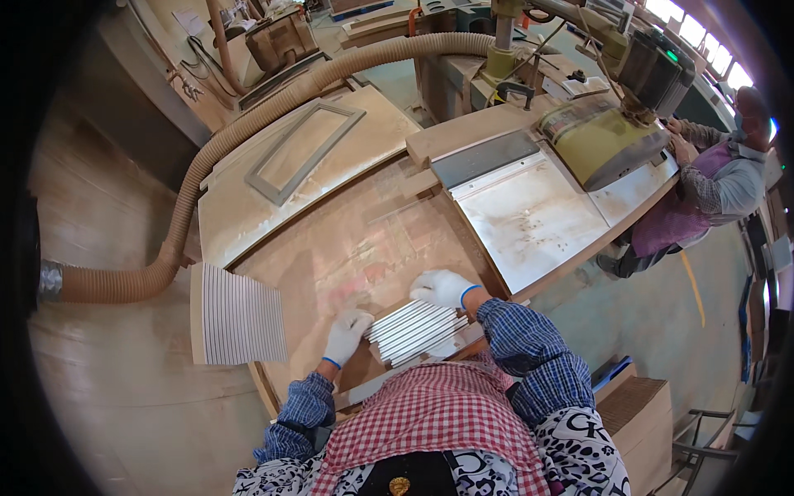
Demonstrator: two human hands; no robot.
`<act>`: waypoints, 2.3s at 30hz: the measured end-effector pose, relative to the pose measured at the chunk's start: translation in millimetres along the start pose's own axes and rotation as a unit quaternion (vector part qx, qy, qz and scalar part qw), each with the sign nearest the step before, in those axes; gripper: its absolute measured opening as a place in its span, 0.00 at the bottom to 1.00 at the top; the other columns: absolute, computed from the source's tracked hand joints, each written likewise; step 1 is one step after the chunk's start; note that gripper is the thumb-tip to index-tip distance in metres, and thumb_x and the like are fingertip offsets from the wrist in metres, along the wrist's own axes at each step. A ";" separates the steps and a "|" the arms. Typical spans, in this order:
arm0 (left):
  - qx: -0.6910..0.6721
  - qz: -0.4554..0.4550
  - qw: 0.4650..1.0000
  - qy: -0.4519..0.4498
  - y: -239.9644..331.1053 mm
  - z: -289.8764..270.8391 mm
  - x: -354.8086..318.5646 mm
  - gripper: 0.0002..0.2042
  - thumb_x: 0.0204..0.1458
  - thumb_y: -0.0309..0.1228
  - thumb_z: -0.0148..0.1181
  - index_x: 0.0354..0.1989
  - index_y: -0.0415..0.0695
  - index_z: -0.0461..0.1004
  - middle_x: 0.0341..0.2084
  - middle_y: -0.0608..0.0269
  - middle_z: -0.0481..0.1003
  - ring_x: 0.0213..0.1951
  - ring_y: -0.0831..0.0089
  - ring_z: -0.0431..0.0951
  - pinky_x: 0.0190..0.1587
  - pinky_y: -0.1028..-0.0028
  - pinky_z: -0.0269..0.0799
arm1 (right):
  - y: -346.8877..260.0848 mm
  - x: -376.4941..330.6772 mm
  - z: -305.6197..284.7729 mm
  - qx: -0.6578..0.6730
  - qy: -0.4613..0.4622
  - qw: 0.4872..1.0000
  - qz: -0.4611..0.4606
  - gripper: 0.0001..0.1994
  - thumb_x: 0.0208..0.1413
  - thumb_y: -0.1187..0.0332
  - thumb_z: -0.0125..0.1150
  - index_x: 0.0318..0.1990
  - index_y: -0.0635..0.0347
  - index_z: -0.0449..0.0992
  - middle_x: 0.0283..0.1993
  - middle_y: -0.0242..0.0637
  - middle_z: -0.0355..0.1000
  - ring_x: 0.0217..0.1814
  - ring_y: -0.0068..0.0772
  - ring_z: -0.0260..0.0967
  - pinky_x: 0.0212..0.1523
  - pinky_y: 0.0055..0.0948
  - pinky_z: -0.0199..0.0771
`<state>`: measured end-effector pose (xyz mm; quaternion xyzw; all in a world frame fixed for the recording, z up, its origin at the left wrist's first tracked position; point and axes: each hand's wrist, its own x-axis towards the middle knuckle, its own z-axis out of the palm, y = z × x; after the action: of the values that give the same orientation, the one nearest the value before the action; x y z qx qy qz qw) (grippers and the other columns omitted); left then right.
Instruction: The recorder is sorting and stacking small rectangular wood panels on a workbench in a furniture factory.
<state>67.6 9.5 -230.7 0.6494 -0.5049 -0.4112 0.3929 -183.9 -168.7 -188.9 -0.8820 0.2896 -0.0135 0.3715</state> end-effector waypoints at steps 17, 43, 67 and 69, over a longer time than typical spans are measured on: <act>-0.038 -0.058 0.988 0.137 -30.9 5.4 31.1 0.13 0.52 0.31 0.62 0.44 0.37 0.80 0.38 0.54 0.82 0.40 0.68 0.81 0.45 0.70 0.74 | 7.1 21.0 13.9 0.061 0.129 0.984 0.102 0.15 0.58 0.57 0.54 0.44 0.55 0.80 0.45 0.49 0.77 0.48 0.53 0.73 0.51 0.44 0.72; 0.354 0.264 0.889 0.122 145.0 29.7 239.6 0.33 0.46 0.45 0.67 0.59 0.40 0.66 0.56 0.47 0.69 0.58 0.48 0.67 0.59 0.57 0.65 | 18.5 -14.0 40.6 0.043 0.225 0.973 -0.033 0.12 0.60 0.61 0.54 0.38 0.59 0.80 0.38 0.45 0.74 0.44 0.50 0.71 0.47 0.42 0.71; 0.512 0.207 0.833 0.029 46.6 -11.9 262.9 0.23 0.52 0.41 0.59 0.57 0.51 0.67 0.49 0.54 0.72 0.50 0.55 0.73 0.47 0.55 0.70 | 10.3 -14.7 28.4 0.073 0.230 0.970 -0.018 0.10 0.58 0.64 0.56 0.35 0.58 0.80 0.36 0.42 0.74 0.42 0.46 0.71 0.46 0.40 0.72; 0.496 0.254 0.826 0.085 42.1 6.2 257.1 0.25 0.51 0.43 0.60 0.58 0.52 0.67 0.48 0.56 0.72 0.52 0.56 0.71 0.49 0.54 0.68 | 15.3 -16.4 32.3 0.074 0.219 0.973 -0.004 0.10 0.59 0.63 0.56 0.35 0.58 0.80 0.36 0.42 0.74 0.43 0.46 0.71 0.46 0.40 0.71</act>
<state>87.0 -250.4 -229.1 0.6377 -0.7528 0.0661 0.1494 -197.5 -147.7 -219.3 -0.8285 0.3589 -0.2289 0.3638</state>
